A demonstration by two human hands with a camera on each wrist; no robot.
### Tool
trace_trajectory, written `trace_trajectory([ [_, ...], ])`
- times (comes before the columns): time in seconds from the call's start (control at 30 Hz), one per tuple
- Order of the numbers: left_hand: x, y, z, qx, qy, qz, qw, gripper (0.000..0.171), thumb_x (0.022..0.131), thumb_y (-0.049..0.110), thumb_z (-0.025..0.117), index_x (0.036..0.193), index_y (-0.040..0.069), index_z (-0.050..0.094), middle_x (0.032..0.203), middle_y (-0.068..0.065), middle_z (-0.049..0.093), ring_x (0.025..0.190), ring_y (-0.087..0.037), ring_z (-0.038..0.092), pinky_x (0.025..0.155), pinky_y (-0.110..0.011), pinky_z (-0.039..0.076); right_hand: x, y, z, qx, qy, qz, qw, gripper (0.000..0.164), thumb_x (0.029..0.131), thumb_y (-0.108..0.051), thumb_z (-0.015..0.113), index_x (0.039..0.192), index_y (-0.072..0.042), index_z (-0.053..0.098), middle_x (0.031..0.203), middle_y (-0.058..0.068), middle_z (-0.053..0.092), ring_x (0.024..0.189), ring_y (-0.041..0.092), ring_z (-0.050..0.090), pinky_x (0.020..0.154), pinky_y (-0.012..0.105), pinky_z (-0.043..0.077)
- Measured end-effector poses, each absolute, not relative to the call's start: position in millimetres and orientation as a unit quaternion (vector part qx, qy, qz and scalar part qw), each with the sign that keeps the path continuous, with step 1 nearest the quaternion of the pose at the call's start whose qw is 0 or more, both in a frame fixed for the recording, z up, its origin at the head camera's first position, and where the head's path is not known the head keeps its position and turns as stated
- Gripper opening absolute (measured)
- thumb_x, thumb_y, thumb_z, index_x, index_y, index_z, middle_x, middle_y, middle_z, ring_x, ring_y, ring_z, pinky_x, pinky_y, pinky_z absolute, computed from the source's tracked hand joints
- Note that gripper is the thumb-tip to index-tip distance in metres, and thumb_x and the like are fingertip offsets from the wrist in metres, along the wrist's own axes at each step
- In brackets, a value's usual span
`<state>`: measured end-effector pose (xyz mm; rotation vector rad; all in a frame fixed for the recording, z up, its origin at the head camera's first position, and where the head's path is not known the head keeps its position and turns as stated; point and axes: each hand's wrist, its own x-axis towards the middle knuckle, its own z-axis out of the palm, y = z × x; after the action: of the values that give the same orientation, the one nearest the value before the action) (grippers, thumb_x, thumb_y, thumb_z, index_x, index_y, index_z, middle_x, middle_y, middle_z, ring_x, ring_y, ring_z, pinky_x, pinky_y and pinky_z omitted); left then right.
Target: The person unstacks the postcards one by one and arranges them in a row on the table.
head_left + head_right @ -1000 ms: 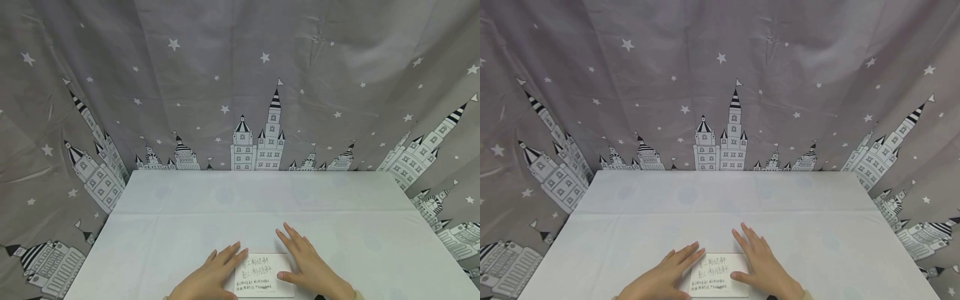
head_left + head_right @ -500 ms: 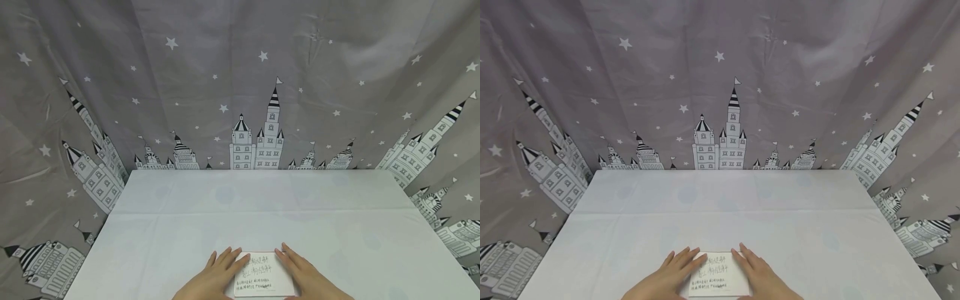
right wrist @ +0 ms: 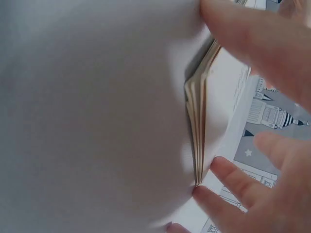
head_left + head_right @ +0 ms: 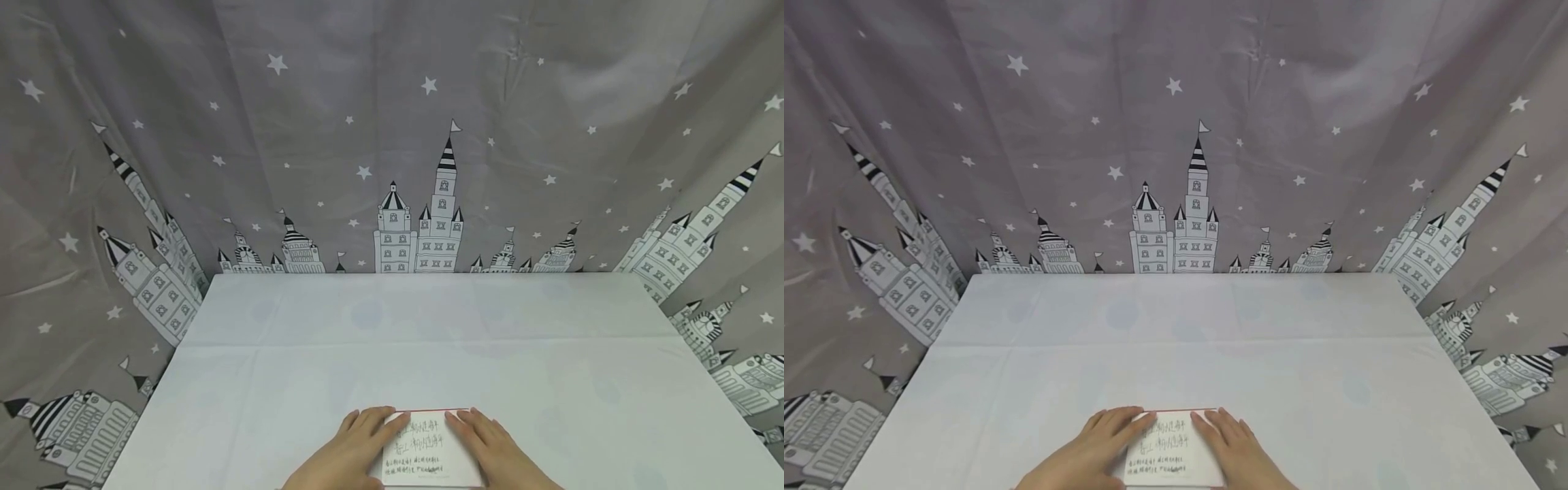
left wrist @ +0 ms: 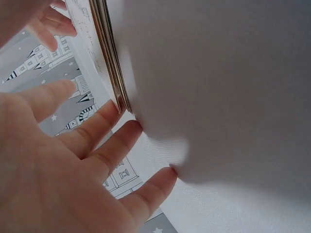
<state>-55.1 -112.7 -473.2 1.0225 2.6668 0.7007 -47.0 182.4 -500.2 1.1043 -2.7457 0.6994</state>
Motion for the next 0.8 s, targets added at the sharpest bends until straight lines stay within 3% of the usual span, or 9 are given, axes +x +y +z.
trace_trajectory([
  [0.13,-54.3,-113.2,-472.6,0.334,0.905,0.239,0.115,0.096,0.073,0.043,0.077,0.152,0.026,0.025,0.148,-0.003,0.032,0.132,-0.025,0.033,0.104,-0.055,0.029,-50.4,182.0,-500.9,0.39,-0.887,0.229,0.09,0.099,0.08,-0.073,0.051,0.147,-0.002,0.033,0.133,0.01,0.046,0.114,0.027,0.052,0.086,0.043,0.049],
  [0.27,-55.0,-113.1,-472.4,0.326,0.905,0.241,0.128,0.096,0.072,0.029,0.079,0.152,0.027,0.025,0.151,-0.005,0.03,0.135,-0.028,0.031,0.106,-0.058,0.026,-50.6,182.7,-498.8,0.378,-0.895,0.216,0.092,0.102,0.074,-0.071,0.059,0.145,-0.003,0.036,0.134,0.014,0.047,0.114,0.028,0.051,0.085,0.043,0.049],
  [0.37,-54.6,-112.9,-471.9,0.322,0.904,0.248,0.132,0.097,0.072,0.024,0.079,0.152,0.028,0.025,0.152,-0.005,0.029,0.136,-0.03,0.03,0.106,-0.06,0.024,-50.7,183.6,-497.2,0.371,-0.902,0.203,0.085,0.102,0.073,-0.074,0.056,0.145,-0.003,0.038,0.134,0.015,0.048,0.116,0.03,0.05,0.086,0.045,0.049],
  [0.53,-53.6,-112.7,-470.9,0.299,0.904,0.265,0.151,0.094,0.075,0.063,0.067,0.152,0.031,0.024,0.152,-0.001,0.028,0.136,-0.033,0.029,0.107,-0.062,0.023,-50.7,184.3,-495.4,0.369,-0.902,0.208,0.084,0.101,0.077,-0.079,0.043,0.144,-0.004,0.04,0.135,0.012,0.048,0.119,0.027,0.049,0.089,0.043,0.048],
  [0.6,-53.8,-112.8,-470.8,0.292,0.905,0.267,0.156,0.094,0.075,0.063,0.067,0.152,0.032,0.024,0.151,0.0,0.028,0.136,-0.034,0.029,0.107,-0.061,0.023,-49.8,183.6,-494.3,0.368,-0.901,0.213,0.084,0.101,0.078,-0.08,0.035,0.145,-0.004,0.039,0.136,0.011,0.047,0.12,0.027,0.048,0.089,0.043,0.048],
  [0.7,-54.4,-113.2,-470.3,0.29,0.907,0.266,0.152,0.092,0.076,0.045,0.075,0.152,0.031,0.024,0.15,-0.001,0.03,0.134,-0.036,0.03,0.107,-0.06,0.024,-49.2,182.5,-489.6,0.364,-0.904,0.21,0.075,0.1,0.079,-0.08,0.03,0.144,-0.005,0.04,0.137,0.013,0.047,0.122,0.03,0.048,0.089,0.045,0.048],
  [0.77,-55.2,-113.2,-470.0,0.289,0.908,0.264,0.148,0.094,0.075,0.042,0.076,0.152,0.03,0.024,0.15,-0.002,0.03,0.134,-0.037,0.03,0.107,-0.059,0.025,-49.3,182.0,-484.6,0.354,-0.91,0.208,0.055,0.098,0.078,-0.078,0.039,0.144,-0.005,0.04,0.138,0.014,0.046,0.122,0.031,0.047,0.089,0.047,0.049],
  [0.8,-55.4,-113.1,-469.6,0.286,0.909,0.264,0.148,0.094,0.075,0.05,0.074,0.152,0.03,0.024,0.15,-0.003,0.031,0.134,-0.038,0.03,0.107,-0.059,0.025,-49.6,181.7,-481.9,0.349,-0.913,0.206,0.042,0.098,0.077,-0.077,0.044,0.144,-0.006,0.04,0.138,0.014,0.046,0.123,0.032,0.047,0.089,0.047,0.049],
])
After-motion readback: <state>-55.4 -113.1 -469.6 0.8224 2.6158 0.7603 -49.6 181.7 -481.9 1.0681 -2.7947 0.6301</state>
